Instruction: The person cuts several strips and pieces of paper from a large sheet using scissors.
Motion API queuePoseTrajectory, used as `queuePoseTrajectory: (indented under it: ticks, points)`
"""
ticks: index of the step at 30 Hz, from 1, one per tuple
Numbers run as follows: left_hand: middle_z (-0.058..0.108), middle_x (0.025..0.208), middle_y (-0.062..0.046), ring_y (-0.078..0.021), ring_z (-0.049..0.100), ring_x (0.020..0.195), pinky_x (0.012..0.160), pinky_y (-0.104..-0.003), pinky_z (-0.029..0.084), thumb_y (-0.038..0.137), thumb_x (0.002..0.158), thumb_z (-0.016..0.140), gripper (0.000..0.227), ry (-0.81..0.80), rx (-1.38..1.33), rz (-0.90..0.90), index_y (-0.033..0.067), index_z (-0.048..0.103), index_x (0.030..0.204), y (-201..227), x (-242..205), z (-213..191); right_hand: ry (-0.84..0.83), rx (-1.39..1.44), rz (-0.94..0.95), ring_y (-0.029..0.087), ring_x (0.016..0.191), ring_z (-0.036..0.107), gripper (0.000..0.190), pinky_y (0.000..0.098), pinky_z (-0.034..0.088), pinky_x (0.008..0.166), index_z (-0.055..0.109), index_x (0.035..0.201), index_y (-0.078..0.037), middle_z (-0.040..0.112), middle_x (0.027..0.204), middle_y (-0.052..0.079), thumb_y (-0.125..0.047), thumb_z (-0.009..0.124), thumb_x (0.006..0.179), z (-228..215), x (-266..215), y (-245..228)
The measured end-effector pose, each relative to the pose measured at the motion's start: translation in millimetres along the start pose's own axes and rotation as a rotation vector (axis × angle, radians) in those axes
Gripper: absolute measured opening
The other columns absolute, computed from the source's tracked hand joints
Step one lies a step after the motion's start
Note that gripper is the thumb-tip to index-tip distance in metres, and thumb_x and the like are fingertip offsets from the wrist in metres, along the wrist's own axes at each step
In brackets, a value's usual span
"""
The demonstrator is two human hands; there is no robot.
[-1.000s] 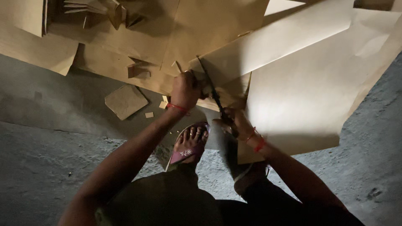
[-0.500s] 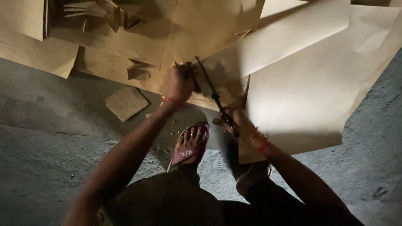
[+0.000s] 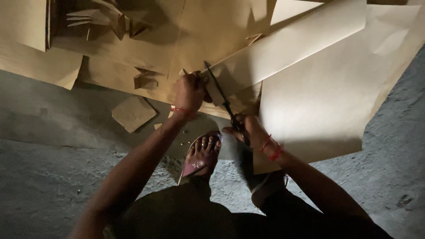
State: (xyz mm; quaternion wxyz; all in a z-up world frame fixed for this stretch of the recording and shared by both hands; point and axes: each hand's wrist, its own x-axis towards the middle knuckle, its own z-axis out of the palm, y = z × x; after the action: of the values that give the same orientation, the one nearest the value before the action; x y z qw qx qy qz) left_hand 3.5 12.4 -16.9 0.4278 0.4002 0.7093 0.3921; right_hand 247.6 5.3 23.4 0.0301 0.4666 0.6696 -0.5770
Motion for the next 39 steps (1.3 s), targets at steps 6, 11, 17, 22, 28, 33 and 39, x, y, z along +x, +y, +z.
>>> queuePoseTrajectory:
  ticks: [6, 11, 17, 22, 28, 33, 39]
  points:
    - [0.069, 0.062, -0.017, -0.0262, 0.074, 0.056, 0.051, -0.038, 0.054, 0.017, 0.097, 0.063, 0.022, -0.085, -0.088, -0.152, 0.0003, 0.067, 0.084, 3, -11, 2, 0.033, -0.117, -0.113, 0.015, 0.06, 0.049, 0.04, 0.0374, 0.042, 0.056, 0.058, 0.074, -0.001, 0.055, 0.065, 0.014, -0.026, 0.088, 0.081, -1, -1, 3]
    - [0.068, 0.07, -0.023, -0.0346, 0.069, 0.063, 0.051, -0.041, 0.051, 0.011, 0.093, 0.067, 0.016, 0.132, 0.138, 0.265, -0.0022, 0.07, 0.085, 5, -7, 2, 0.105, -0.025, -0.118, 0.013, 0.059, 0.053, 0.032, 0.0348, 0.044, 0.056, 0.062, 0.077, -0.003, 0.06, 0.066, 0.009, -0.022, 0.087, 0.084, 5, 1, 6]
    - [0.069, 0.063, -0.019, -0.0304, 0.074, 0.057, 0.053, -0.04, 0.057, 0.016, 0.094, 0.064, 0.024, -0.065, -0.043, -0.125, -0.0024, 0.067, 0.079, 8, -16, 5, 0.001, 0.09, -0.085, 0.01, 0.065, 0.05, 0.037, 0.0326, 0.047, 0.058, 0.056, 0.074, -0.002, 0.053, 0.067, 0.004, -0.019, 0.088, 0.082, 1, 2, 14]
    - [0.066, 0.065, -0.024, -0.0361, 0.069, 0.059, 0.052, -0.044, 0.052, 0.016, 0.093, 0.071, 0.026, -0.007, 0.112, -0.001, -0.0046, 0.069, 0.077, -4, -21, 12, -0.06, 0.104, -0.026, 0.008, 0.068, 0.049, 0.035, 0.0304, 0.048, 0.06, 0.057, 0.081, -0.003, 0.054, 0.073, 0.003, -0.018, 0.088, 0.083, 1, 6, 16]
    - [0.069, 0.062, -0.018, -0.025, 0.074, 0.055, 0.05, -0.039, 0.055, 0.014, 0.094, 0.062, 0.023, -0.111, -0.108, -0.175, -0.0035, 0.069, 0.082, 1, -19, 6, 0.01, -0.19, -0.255, 0.019, 0.063, 0.047, 0.034, 0.0366, 0.044, 0.062, 0.059, 0.079, 0.0, 0.055, 0.07, 0.011, -0.014, 0.088, 0.088, -3, 5, 14]
    - [0.07, 0.063, -0.016, -0.0218, 0.074, 0.055, 0.05, -0.035, 0.057, 0.011, 0.095, 0.061, 0.023, -0.099, -0.111, -0.209, -0.0059, 0.07, 0.082, -5, -13, 9, -0.052, 0.104, -0.137, 0.018, 0.063, 0.057, 0.016, 0.0338, 0.049, 0.06, 0.059, 0.079, 0.001, 0.059, 0.069, 0.009, -0.005, 0.073, 0.084, -7, 0, 10]
    - [0.067, 0.063, -0.009, -0.0171, 0.066, 0.05, 0.048, -0.032, 0.055, 0.021, 0.097, 0.071, 0.03, -0.138, -0.537, -0.421, -0.0037, 0.069, 0.08, -4, -23, 6, -0.04, 0.089, -0.044, 0.018, 0.062, 0.06, 0.022, 0.0344, 0.05, 0.059, 0.062, 0.078, 0.002, 0.061, 0.068, 0.009, -0.01, 0.075, 0.091, -6, -6, -2]
